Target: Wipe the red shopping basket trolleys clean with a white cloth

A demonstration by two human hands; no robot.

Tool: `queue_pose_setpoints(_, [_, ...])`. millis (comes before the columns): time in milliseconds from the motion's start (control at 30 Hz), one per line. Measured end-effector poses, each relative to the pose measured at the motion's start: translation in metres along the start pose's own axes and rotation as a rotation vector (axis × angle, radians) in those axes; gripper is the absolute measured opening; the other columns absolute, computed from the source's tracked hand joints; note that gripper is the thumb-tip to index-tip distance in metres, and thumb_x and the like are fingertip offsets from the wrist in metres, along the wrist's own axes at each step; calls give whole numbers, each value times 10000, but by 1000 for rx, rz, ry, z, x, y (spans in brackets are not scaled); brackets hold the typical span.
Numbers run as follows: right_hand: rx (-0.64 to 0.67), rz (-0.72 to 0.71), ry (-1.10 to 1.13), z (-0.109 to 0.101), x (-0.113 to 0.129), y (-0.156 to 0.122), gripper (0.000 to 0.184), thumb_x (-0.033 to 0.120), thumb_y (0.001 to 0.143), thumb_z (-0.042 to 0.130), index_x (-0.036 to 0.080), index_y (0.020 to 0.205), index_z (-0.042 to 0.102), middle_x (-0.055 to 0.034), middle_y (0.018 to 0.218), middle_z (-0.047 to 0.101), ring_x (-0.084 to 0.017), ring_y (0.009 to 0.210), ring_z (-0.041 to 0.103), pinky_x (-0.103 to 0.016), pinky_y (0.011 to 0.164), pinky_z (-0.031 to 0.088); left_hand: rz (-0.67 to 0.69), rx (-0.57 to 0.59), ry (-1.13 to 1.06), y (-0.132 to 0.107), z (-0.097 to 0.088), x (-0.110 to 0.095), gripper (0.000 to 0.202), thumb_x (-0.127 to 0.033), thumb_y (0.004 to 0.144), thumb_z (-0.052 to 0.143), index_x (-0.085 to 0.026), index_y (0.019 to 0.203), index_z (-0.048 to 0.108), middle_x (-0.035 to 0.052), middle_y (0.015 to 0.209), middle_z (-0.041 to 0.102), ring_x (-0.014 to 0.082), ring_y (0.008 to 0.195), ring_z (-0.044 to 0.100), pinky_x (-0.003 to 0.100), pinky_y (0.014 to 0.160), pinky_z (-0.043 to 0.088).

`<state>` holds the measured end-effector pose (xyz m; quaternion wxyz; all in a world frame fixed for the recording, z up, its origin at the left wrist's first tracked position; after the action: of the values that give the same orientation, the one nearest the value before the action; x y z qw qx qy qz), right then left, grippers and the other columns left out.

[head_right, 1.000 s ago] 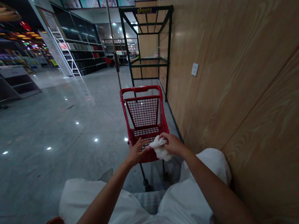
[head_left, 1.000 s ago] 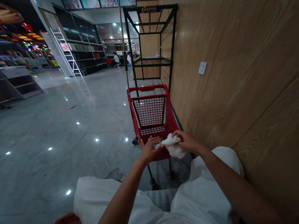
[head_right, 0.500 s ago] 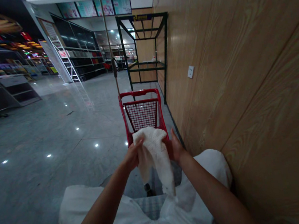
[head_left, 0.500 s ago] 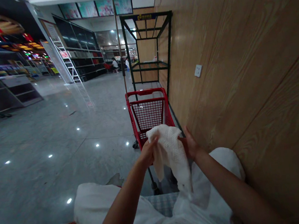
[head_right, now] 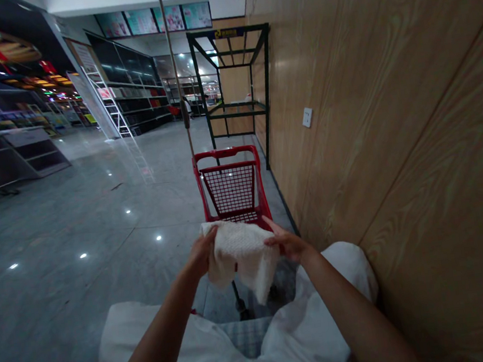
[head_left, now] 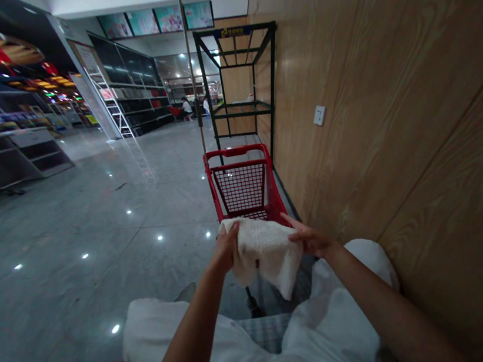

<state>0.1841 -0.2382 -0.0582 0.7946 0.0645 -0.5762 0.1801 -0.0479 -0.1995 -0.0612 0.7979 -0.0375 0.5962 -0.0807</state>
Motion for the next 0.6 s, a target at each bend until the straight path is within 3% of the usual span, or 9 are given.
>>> queue_pose_setpoints(167, [-243, -204, 151, -19, 19, 0, 845, 207, 542, 794, 280, 1312, 454, 40, 825, 708, -133, 661, 643, -236, 623, 511, 216, -368, 467, 2, -34, -27, 766, -425, 589, 770, -148, 1233, 462, 66, 928, 633, 174, 780, 597, 250, 635, 476])
queue_pose_setpoints(233, [-303, -236, 204, -27, 23, 3, 801, 186, 504, 811, 274, 1248, 526, 52, 784, 709, -117, 636, 638, -208, 604, 504, 289, -410, 533, 0, -37, -41, 911, -443, 571, 782, -170, 1338, 374, 58, 959, 629, 149, 737, 585, 235, 610, 458])
queue_pose_setpoints(333, [-272, -200, 260, -30, 27, 2, 656, 212, 530, 802, 303, 1148, 601, 49, 809, 719, -124, 670, 653, -213, 616, 510, 320, -141, 551, -4, -30, -56, 789, -497, 612, 732, -165, 1284, 488, 40, 906, 653, 135, 695, 584, 236, 612, 459])
queue_pose_setpoints(433, [-164, -69, 251, -25, 28, -5, 539, 270, 567, 777, 307, 1086, 636, 28, 864, 726, -148, 700, 664, -252, 636, 518, 314, 157, 611, -9, -23, -64, 654, -429, 533, 786, -166, 1114, 639, 52, 974, 675, 184, 842, 611, 266, 718, 485])
queue_pose_setpoints(500, [-124, 5, 193, -22, 26, -8, 524, 298, 555, 768, 280, 1064, 650, 10, 897, 724, -164, 717, 664, -286, 665, 517, 361, 215, 751, -9, -23, -67, 630, -341, 464, 822, -189, 1057, 675, 46, 1016, 677, 207, 899, 607, 283, 767, 482])
queue_pose_setpoints(600, [-218, -7, -63, -27, 24, -8, 546, 292, 492, 769, 221, 1025, 674, -13, 862, 721, -188, 737, 653, -313, 702, 496, 432, 179, 987, -5, -30, -69, 449, -316, 558, 760, -206, 991, 711, 35, 935, 695, 199, 846, 615, 287, 765, 472])
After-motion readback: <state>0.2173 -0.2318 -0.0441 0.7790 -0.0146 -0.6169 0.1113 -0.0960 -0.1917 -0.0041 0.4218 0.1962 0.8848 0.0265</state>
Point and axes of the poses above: each hand's wrist, its own y-axis towards the middle knuckle, its own z-axis out of the palm, x = y × z, the point moved 2 cm from there along y, towards the middle knuckle
